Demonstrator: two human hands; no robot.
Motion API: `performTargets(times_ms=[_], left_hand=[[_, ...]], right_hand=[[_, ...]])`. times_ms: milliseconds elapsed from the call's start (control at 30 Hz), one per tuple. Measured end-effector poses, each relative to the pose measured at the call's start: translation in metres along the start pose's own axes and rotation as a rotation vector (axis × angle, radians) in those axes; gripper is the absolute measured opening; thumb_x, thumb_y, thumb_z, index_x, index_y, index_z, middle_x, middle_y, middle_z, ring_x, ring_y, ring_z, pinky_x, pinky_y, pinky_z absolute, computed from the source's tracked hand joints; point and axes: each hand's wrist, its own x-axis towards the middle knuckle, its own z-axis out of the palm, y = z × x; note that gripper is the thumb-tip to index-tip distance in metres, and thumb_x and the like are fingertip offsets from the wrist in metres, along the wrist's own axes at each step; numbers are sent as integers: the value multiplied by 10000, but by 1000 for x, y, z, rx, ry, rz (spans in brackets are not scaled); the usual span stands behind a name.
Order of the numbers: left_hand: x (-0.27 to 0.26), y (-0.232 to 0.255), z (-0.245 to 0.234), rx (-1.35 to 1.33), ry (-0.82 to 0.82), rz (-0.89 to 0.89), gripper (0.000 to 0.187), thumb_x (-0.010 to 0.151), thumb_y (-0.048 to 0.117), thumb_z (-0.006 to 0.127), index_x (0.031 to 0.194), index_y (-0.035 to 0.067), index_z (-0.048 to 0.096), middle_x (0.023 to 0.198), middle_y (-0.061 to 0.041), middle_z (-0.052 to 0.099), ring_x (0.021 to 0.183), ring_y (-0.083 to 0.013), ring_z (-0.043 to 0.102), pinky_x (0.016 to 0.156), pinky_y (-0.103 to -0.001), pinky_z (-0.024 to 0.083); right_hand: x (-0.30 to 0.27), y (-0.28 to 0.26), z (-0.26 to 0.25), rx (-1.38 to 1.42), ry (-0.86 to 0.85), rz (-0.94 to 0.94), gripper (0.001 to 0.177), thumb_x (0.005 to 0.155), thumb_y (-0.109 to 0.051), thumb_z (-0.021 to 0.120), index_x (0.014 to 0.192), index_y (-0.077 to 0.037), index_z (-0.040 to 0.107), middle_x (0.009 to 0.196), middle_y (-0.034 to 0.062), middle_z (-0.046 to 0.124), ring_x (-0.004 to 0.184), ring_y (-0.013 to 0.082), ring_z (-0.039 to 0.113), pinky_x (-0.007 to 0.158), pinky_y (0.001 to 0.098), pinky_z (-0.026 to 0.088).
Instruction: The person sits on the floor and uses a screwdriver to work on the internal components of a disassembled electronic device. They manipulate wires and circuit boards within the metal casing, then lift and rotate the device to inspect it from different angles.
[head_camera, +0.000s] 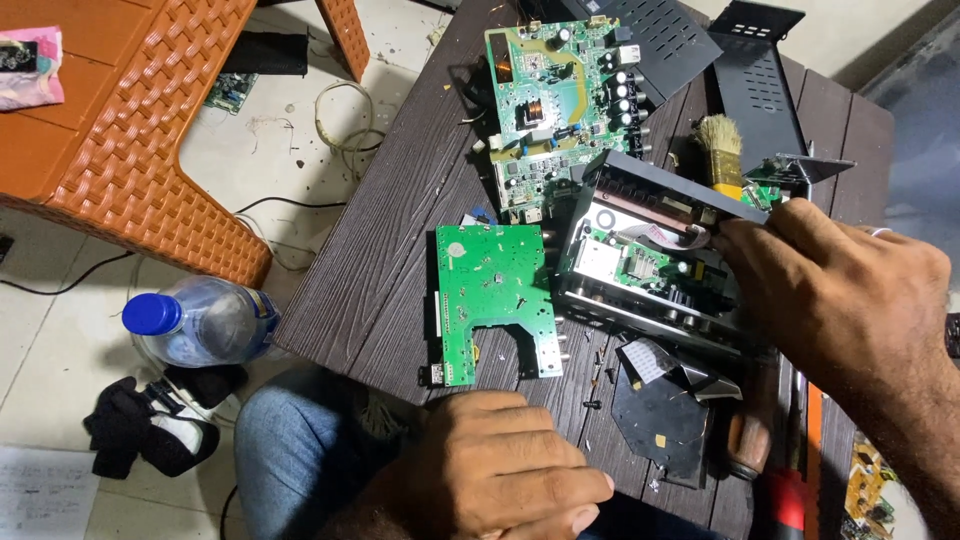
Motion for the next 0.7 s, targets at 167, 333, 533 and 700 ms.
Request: performTargets(times_ms=[167,333,533,700], left_hand=[[1,1,3,-1,40,-13,184,1047,123,586,1009,9,726,865,-86,739,692,-210,657,585,-316,434],[2,2,-1,-5,8,-16,143,1051,106,613,1030,9,715,888,-93,726,695,-220,632,590,-333,427],[2,1,0,-14,25,-13,149,1050,103,617,1013,7,724,868,-95,739,704,-212,673,587,-321,456],[1,1,-1,-1,-7,-6,147,1058,114,618,1045,8,718,914,-94,733,711,-232,635,600,-342,423]], right_hand=[[3,2,-8,-45,-44,1,238,1063,-558,674,1254,-419,707,984,-181,683,619,-46,589,459,140,456],[-1,-2,-9,-24,-79,55,279,1095,-593,585,1269,-427,728,894,-190,695,582,-17,630,446,158,454],[-7,-4,-9,74,-75,110,247,1082,-493,669,1286,-384,758,883,-141,699,546,35,607,436,200,426],[-4,-4,-10,61,-35,101,208,1106,-489,681,1275,-399,764,855,-151,692,540,14,576,429,188,416]])
